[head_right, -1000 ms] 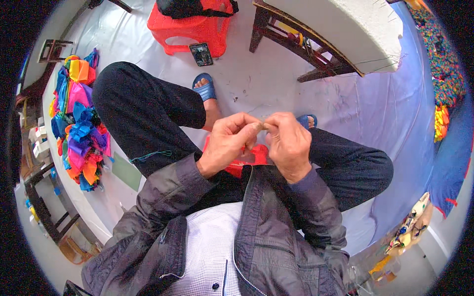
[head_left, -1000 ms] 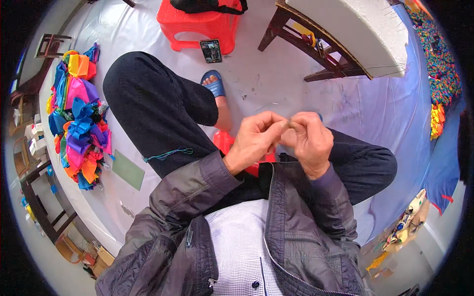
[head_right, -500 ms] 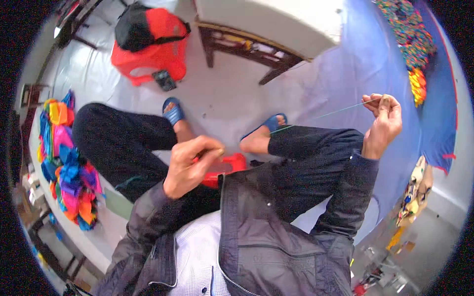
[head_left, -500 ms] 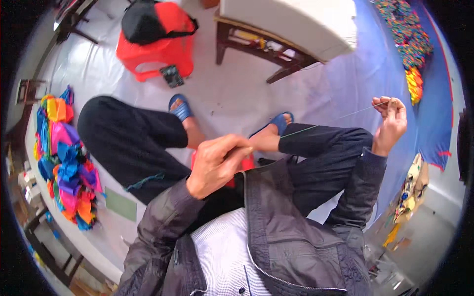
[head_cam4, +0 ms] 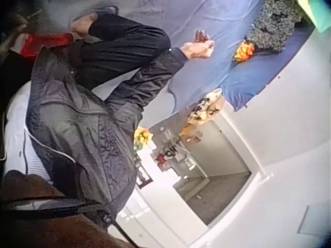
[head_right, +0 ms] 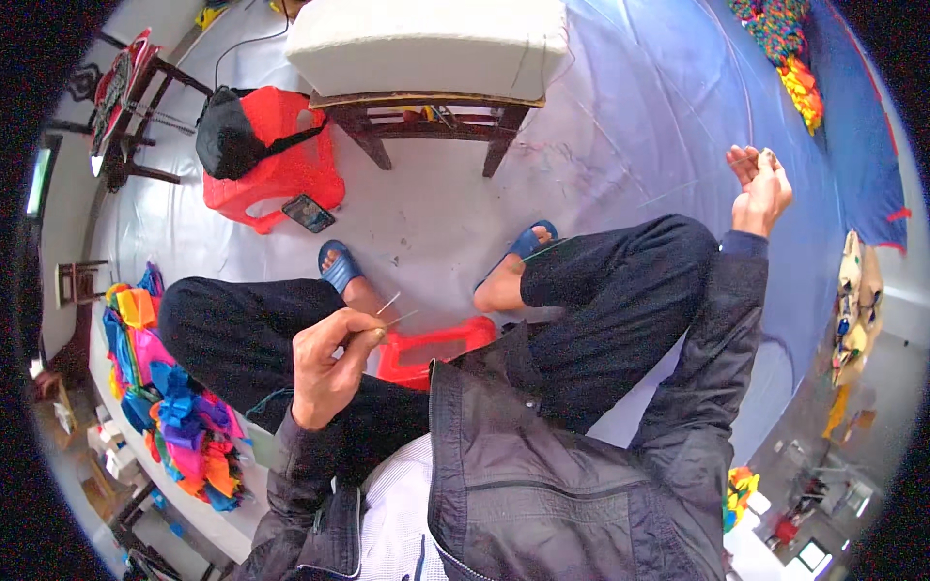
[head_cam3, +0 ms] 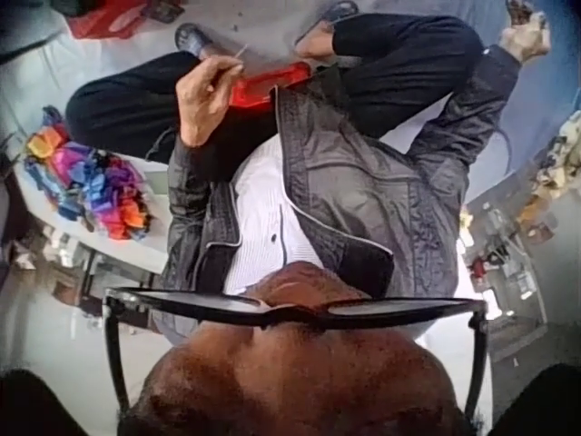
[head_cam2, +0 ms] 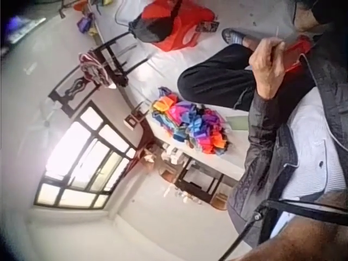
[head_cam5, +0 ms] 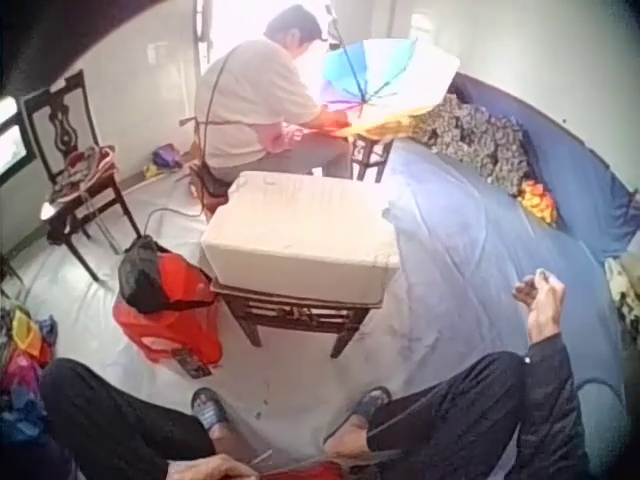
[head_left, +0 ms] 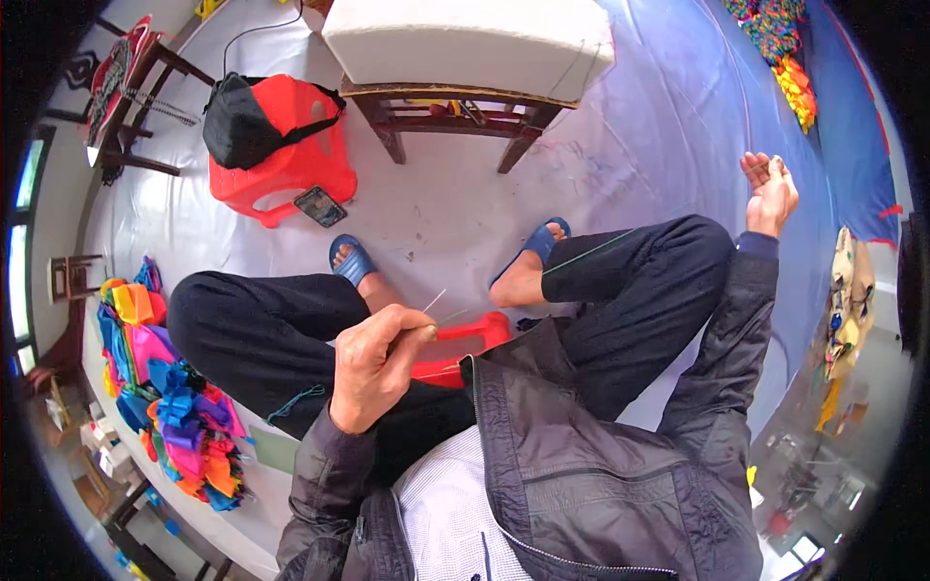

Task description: Assembling red plastic components by threading a blue string through them.

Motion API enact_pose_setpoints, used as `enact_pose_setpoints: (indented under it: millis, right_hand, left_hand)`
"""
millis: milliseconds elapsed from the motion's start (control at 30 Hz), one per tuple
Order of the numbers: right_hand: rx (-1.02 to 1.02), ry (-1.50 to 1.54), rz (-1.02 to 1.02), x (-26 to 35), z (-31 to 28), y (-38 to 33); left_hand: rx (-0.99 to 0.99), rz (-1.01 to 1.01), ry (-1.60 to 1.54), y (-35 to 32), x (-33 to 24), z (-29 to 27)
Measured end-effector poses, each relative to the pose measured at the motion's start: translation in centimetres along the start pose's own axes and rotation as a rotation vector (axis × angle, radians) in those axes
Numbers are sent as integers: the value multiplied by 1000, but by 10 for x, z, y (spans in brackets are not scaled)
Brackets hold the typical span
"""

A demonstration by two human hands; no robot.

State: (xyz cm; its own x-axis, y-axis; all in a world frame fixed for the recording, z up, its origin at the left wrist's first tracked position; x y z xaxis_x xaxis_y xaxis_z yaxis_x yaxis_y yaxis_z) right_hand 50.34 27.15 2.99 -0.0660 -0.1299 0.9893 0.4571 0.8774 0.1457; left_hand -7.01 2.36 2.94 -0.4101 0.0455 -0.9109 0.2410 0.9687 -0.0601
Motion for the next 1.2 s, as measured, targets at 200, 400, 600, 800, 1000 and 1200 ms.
enact_pose_setpoints:
  millis: [200, 400, 600, 800, 1000, 1200]
  right_hand:
    - [-87, 35, 26, -11, -12, -1]
    - [-160, 39, 70, -12, -14, -7]
    - [-35, -71, 140, -18, -12, -7]
    - [136, -199, 290, -40, -11, -6]
    - [251, -524, 303, -47, -1, -3]
    - [348, -947, 263, -42, 10, -2]
  left_hand:
    - [-15, 8, 151, -4, -6, -22]
    - [-22, -18, 197, -11, -8, -35]
    - [-64, -92, 175, -10, -6, -46]
    - [-151, -66, 227, -6, -4, -57]
    - [-225, -6, 375, 2, -18, -72]
    - [-270, 107, 459, 19, -36, -75]
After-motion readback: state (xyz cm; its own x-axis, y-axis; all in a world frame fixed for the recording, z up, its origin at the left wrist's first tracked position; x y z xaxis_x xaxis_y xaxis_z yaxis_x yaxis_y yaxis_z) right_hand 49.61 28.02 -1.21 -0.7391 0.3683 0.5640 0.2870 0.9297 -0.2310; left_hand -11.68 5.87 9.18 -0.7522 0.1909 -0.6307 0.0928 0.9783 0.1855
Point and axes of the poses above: each hand's wrist, its own y-axis towards the middle knuckle, its own z-axis out of the palm, x = y × z, the point moved 4 cm from there along y, towards the middle knuckle, and after that the axes turned 11 degrees about x, right-handed, at the moved point
